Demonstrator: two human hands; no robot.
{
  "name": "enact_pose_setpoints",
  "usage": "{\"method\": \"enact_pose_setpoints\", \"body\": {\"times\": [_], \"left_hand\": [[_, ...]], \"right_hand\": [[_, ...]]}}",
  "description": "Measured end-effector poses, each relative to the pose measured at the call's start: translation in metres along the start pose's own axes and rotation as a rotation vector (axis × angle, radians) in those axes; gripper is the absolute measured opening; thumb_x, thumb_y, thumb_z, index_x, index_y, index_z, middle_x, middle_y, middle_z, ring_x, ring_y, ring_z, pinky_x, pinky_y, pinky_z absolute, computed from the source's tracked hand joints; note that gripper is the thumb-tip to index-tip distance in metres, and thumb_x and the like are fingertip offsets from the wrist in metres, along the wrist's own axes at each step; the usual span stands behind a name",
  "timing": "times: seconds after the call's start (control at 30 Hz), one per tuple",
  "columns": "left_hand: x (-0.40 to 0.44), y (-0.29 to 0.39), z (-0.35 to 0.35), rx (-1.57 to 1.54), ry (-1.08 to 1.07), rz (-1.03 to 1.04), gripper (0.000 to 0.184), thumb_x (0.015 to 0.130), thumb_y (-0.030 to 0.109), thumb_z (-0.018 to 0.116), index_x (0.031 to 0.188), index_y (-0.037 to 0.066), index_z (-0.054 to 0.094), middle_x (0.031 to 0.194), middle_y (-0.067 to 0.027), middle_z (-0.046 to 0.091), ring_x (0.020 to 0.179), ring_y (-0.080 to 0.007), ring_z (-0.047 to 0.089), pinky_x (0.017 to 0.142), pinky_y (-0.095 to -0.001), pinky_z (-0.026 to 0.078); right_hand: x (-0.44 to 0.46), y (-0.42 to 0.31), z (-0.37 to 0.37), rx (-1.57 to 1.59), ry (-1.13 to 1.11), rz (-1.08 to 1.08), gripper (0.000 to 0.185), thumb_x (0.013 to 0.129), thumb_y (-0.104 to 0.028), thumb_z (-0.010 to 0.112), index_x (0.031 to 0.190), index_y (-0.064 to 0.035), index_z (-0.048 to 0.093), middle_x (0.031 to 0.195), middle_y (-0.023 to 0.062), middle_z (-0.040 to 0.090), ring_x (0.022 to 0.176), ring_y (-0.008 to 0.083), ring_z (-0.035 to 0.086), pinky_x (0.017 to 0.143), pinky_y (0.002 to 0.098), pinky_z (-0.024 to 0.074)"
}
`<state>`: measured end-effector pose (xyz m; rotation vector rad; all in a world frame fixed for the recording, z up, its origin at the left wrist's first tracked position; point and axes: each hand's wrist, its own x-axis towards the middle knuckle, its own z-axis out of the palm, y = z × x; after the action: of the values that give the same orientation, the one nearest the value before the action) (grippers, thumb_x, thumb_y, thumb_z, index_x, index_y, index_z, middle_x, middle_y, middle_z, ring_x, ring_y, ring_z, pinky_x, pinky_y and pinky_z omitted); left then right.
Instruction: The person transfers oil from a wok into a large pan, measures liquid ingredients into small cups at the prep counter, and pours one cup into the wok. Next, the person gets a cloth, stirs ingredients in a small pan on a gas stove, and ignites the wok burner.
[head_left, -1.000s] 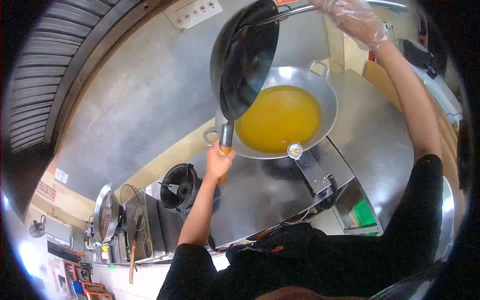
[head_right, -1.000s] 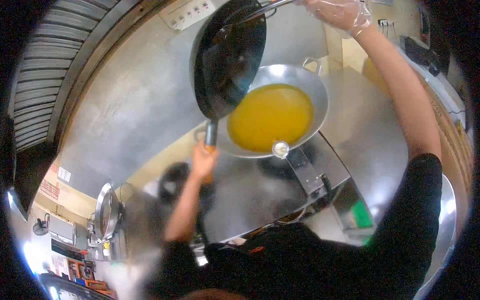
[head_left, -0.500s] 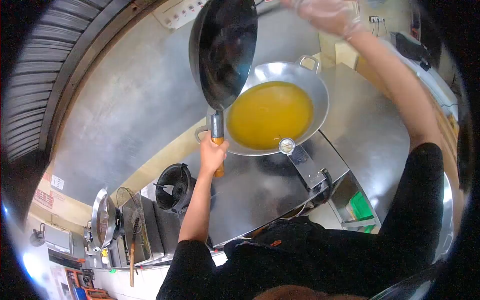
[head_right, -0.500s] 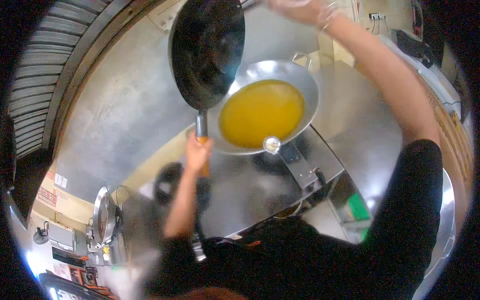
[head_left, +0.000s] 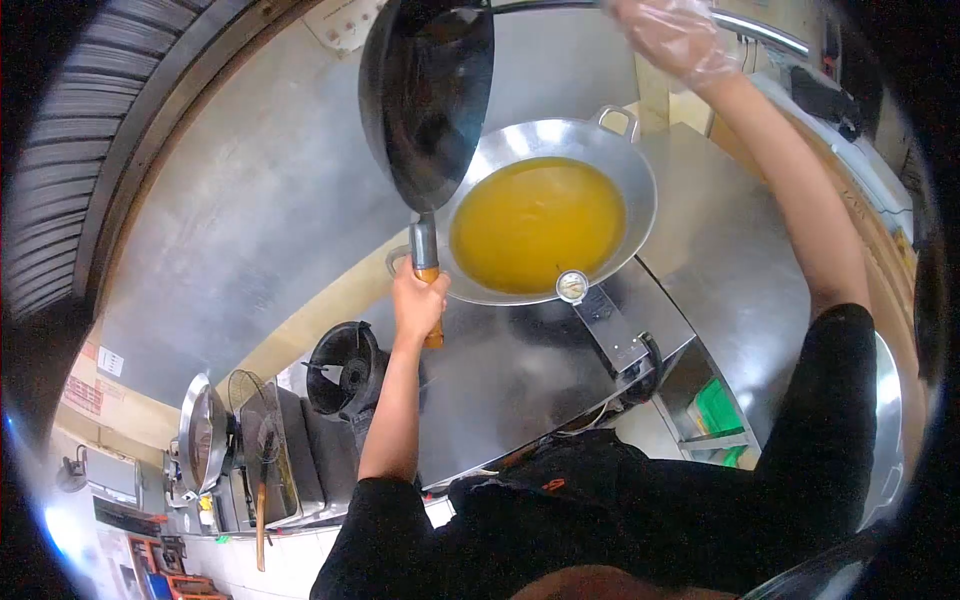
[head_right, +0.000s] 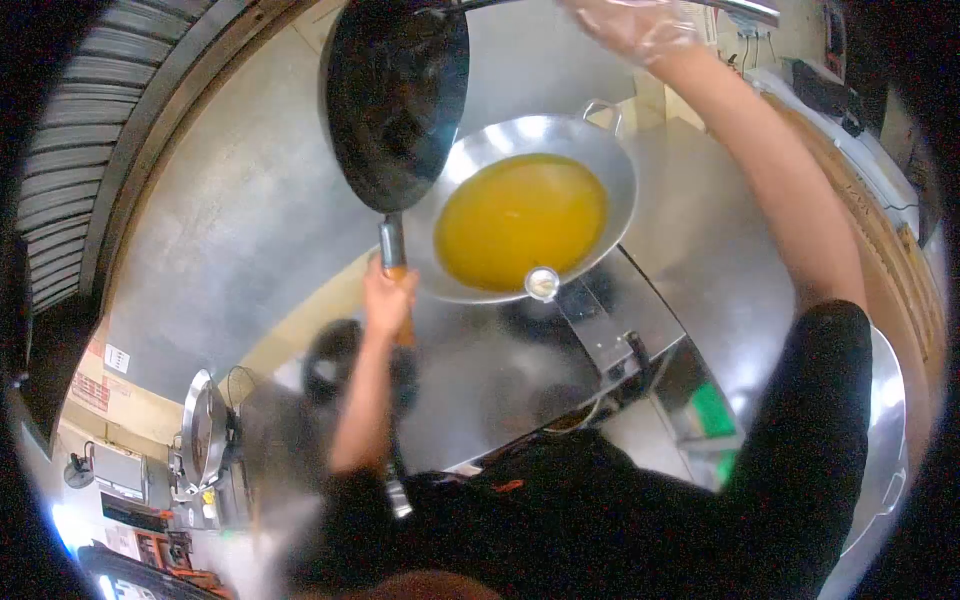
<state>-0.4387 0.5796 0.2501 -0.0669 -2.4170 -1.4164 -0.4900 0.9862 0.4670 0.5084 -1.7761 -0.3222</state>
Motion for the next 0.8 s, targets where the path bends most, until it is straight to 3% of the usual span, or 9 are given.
{"method": "enact_pose_setpoints", "body": {"times": [0.07, 0.13, 0.23, 0.33, 0.4, 0.6, 0.67, 0.7, 0.8], "left_hand": [[0.001, -0.002, 0.006, 0.008, -0.003, 0.004, 0.019, 0.075, 0.007, 0.065, 0.086, 0.002, 0.051, 0.064, -0.0105, 0.058, 0.049, -0.0180, 0.058, 0.047, -0.0323, 0.045], [0.006, -0.011, 0.007, 0.016, -0.011, 0.021, 0.020, 0.074, 0.008, 0.066, 0.086, 0.001, 0.052, 0.066, -0.0124, 0.060, 0.051, -0.0215, 0.059, 0.050, -0.0344, 0.047], [0.016, -0.022, 0.003, 0.262, 0.137, 0.162, 0.023, 0.073, 0.010, 0.067, 0.088, 0.000, 0.053, 0.069, -0.0166, 0.061, 0.061, -0.0305, 0.062, 0.061, -0.0401, 0.049], [0.009, -0.019, -0.005, 0.224, 0.085, 0.118, 0.025, 0.072, 0.012, 0.067, 0.089, -0.001, 0.055, 0.072, -0.0197, 0.062, 0.071, -0.0360, 0.063, 0.069, -0.0433, 0.048], [0.007, -0.020, -0.004, 0.241, 0.095, 0.190, 0.024, 0.073, 0.013, 0.067, 0.090, -0.001, 0.055, 0.073, -0.0201, 0.062, 0.070, -0.0341, 0.064, 0.068, -0.0419, 0.049], [-0.006, 0.002, -0.002, 0.207, 0.036, 0.160, 0.024, 0.073, 0.011, 0.067, 0.090, 0.000, 0.055, 0.075, -0.0200, 0.063, 0.070, -0.0335, 0.063, 0.068, -0.0415, 0.049], [-0.005, 0.003, 0.005, 0.243, 0.057, 0.188, 0.024, 0.073, 0.011, 0.066, 0.090, 0.000, 0.055, 0.075, -0.0199, 0.062, 0.070, -0.0333, 0.064, 0.068, -0.0415, 0.049], [-0.006, 0.003, 0.007, 0.269, 0.085, 0.209, 0.024, 0.073, 0.011, 0.066, 0.090, 0.000, 0.055, 0.075, -0.0199, 0.062, 0.070, -0.0332, 0.064, 0.068, -0.0414, 0.049], [0.004, 0.003, 0.002, 0.279, 0.116, 0.166, 0.023, 0.073, 0.011, 0.066, 0.090, 0.000, 0.054, 0.072, -0.0196, 0.061, 0.070, -0.0326, 0.063, 0.067, -0.0421, 0.049]], "right_hand": [[-0.035, 0.009, 0.087, 0.358, 0.085, -0.186, 0.013, 0.090, -0.018, 0.055, 0.093, -0.0074, 0.062, 0.078, 0.0091, 0.064, 0.067, 0.0249, 0.061, 0.061, 0.0374, 0.0516], [-0.074, -0.021, 0.144, 0.546, -0.170, -0.347, 0.020, 0.086, -0.010, 0.060, 0.105, -0.0067, 0.063, 0.091, 0.0069, 0.066, 0.081, 0.0227, 0.065, 0.073, 0.0364, 0.0544], [-0.097, -0.064, 0.090, 0.109, -0.677, -0.342, 0.022, 0.081, -0.012, 0.061, 0.102, -0.0085, 0.064, 0.095, 0.0085, 0.068, 0.090, 0.0244, 0.065, 0.078, 0.0372, 0.0534], [-0.097, -0.036, 0.065, 0.072, -0.622, -0.150, 0.024, 0.080, -0.015, 0.060, 0.102, -0.0095, 0.064, 0.092, 0.0095, 0.067, 0.092, 0.0250, 0.065, 0.079, 0.0386, 0.0529], [-0.093, 0.014, 0.049, -0.158, -0.254, -0.273, 0.021, 0.083, -0.016, 0.057, 0.102, -0.0102, 0.064, 0.089, 0.0105, 0.066, 0.089, 0.0264, 0.065, 0.076, 0.0400, 0.0529], [-0.009, 0.024, -0.031, -0.333, -0.462, 0.454, 0.018, 0.089, -0.023, 0.061, 0.083, -0.0061, 0.064, 0.074, 0.0091, 0.064, 0.062, 0.0220, 0.060, 0.059, 0.0337, 0.0509], [-0.067, 0.029, 0.056, -0.454, 0.047, -0.249, 0.017, 0.083, -0.015, 0.054, 0.098, -0.0129, 0.062, 0.088, 0.0104, 0.064, 0.083, 0.0258, 0.064, 0.073, 0.0383, 0.0525], [-0.075, 0.001, 0.055, -0.151, -0.306, -0.186, 0.018, 0.085, -0.016, 0.055, 0.102, -0.0120, 0.061, 0.089, 0.0069, 0.062, 0.084, 0.0221, 0.062, 0.073, 0.0360, 0.0522], [-0.135, -0.035, 0.113, 0.470, -0.540, -0.080, 0.017, 0.089, -0.019, 0.056, 0.102, -0.0094, 0.060, 0.088, 0.0046, 0.060, 0.083, 0.0197, 0.061, 0.071, 0.0342, 0.0516]]}}
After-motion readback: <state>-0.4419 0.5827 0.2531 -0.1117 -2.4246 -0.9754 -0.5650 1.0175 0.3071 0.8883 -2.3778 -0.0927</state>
